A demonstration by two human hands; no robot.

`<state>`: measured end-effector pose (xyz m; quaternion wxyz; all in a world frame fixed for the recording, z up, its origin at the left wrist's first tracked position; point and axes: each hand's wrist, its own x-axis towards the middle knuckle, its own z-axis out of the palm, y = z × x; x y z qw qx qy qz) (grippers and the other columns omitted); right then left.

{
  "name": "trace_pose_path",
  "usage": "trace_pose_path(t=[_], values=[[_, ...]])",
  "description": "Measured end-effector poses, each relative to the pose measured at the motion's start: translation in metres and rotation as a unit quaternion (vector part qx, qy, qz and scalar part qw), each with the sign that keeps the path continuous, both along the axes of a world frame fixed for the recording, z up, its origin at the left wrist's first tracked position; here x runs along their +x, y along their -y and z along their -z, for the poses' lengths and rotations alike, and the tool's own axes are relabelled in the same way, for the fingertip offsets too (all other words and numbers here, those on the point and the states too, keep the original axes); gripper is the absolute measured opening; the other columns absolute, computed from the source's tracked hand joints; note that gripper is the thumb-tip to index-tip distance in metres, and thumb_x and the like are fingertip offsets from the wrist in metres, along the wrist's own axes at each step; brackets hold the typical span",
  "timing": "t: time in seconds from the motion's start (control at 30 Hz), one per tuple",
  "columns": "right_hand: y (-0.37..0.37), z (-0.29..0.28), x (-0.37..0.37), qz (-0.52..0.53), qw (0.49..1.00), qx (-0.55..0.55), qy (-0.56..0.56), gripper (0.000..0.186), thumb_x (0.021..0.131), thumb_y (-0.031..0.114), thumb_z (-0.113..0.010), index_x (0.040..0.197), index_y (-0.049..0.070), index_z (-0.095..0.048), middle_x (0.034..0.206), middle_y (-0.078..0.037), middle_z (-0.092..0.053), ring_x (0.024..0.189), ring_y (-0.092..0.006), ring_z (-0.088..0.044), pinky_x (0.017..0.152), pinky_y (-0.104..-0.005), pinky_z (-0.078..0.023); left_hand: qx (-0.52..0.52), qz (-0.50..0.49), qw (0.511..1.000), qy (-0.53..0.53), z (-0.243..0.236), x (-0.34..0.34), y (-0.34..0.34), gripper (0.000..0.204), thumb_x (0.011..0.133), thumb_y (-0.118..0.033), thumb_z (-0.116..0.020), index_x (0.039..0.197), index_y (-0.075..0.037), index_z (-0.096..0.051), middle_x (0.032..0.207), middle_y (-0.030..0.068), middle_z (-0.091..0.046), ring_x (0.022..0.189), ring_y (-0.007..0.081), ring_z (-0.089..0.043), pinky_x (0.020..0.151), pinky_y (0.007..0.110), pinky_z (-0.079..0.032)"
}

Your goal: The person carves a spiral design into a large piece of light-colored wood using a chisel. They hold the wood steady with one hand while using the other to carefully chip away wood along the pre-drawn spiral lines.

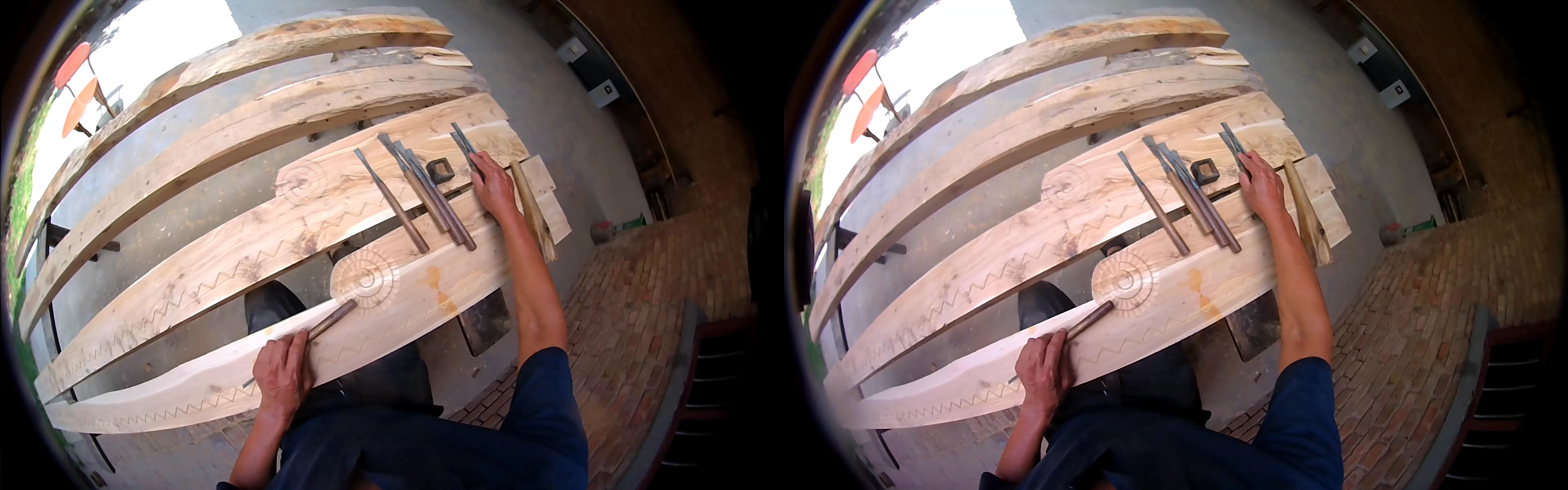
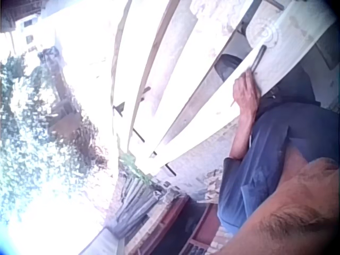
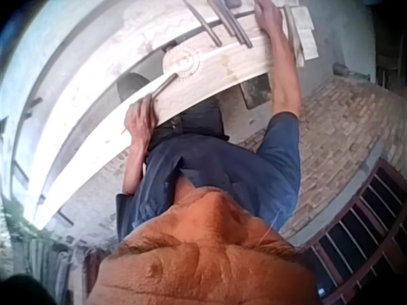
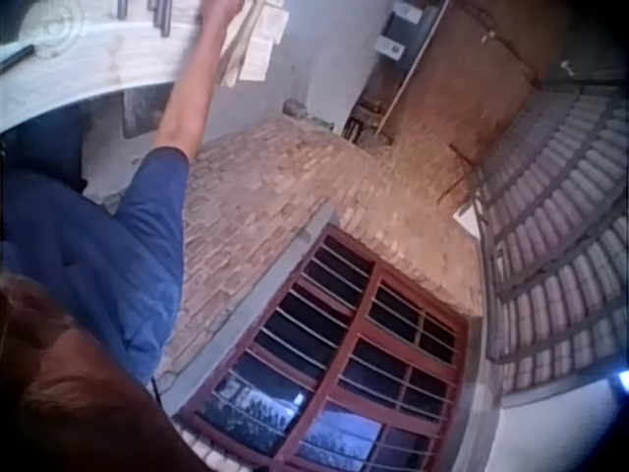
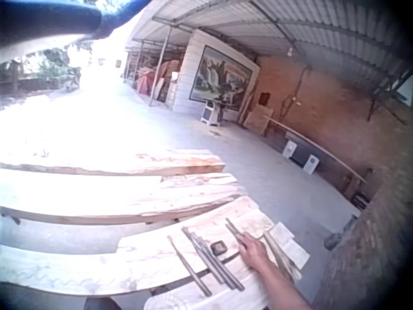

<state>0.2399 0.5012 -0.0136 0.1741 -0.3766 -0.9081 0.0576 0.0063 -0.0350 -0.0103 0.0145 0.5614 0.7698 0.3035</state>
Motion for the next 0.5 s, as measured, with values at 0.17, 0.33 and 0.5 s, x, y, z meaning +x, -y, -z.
trace_pose_path(t=[0.17, 0.33, 0.5], values=[[0.017, -0.011, -0.017, -0.001, 0.999, 0.013, -0.034, 0.049, 0.097, 0.022, -0.075, 0.144, 0.007, -0.071, 0.143, -0.013, -0.069, 0.132, -0.0344, -0.066, 0.113, -0.0445, -0.052, -0.003, -0.003, 1.000, 0.001, 0.000, 0.000, 0.001, 0.052, 0.079, -0.001, -0.074, 0.130, -0.002, -0.074, 0.108, 0.0155, -0.072, 0.088, 0.0333, -0.067, 0.077, 0.044, -0.055], [0.060, -0.054, -0.059, 0.033, 0.991, -0.126, -0.011, 0.065, 0.089, 0.040, -0.085, 0.144, 0.009, -0.071, 0.147, -0.015, -0.069, 0.134, -0.0332, -0.065, 0.114, -0.0437, -0.051, -0.004, 0.001, 1.000, 0.001, -0.002, 0.000, 0.000, 0.052, 0.078, 0.000, -0.074, 0.131, -0.002, -0.074, 0.108, 0.0158, -0.072, 0.088, 0.0335, -0.067, 0.076, 0.044, -0.055], [0.058, -0.029, -0.069, 0.045, 0.997, -0.036, 0.057, 0.062, 0.089, 0.039, -0.083, 0.143, 0.011, -0.072, 0.141, -0.017, -0.072, 0.131, -0.0336, -0.066, 0.124, -0.0515, -0.041, 0.002, 0.003, 1.000, -0.003, 0.001, 0.000, 0.000, 0.053, 0.078, 0.000, -0.075, 0.131, -0.002, -0.074, 0.107, 0.0154, -0.072, 0.087, 0.0332, -0.067, 0.076, 0.044, -0.054]])
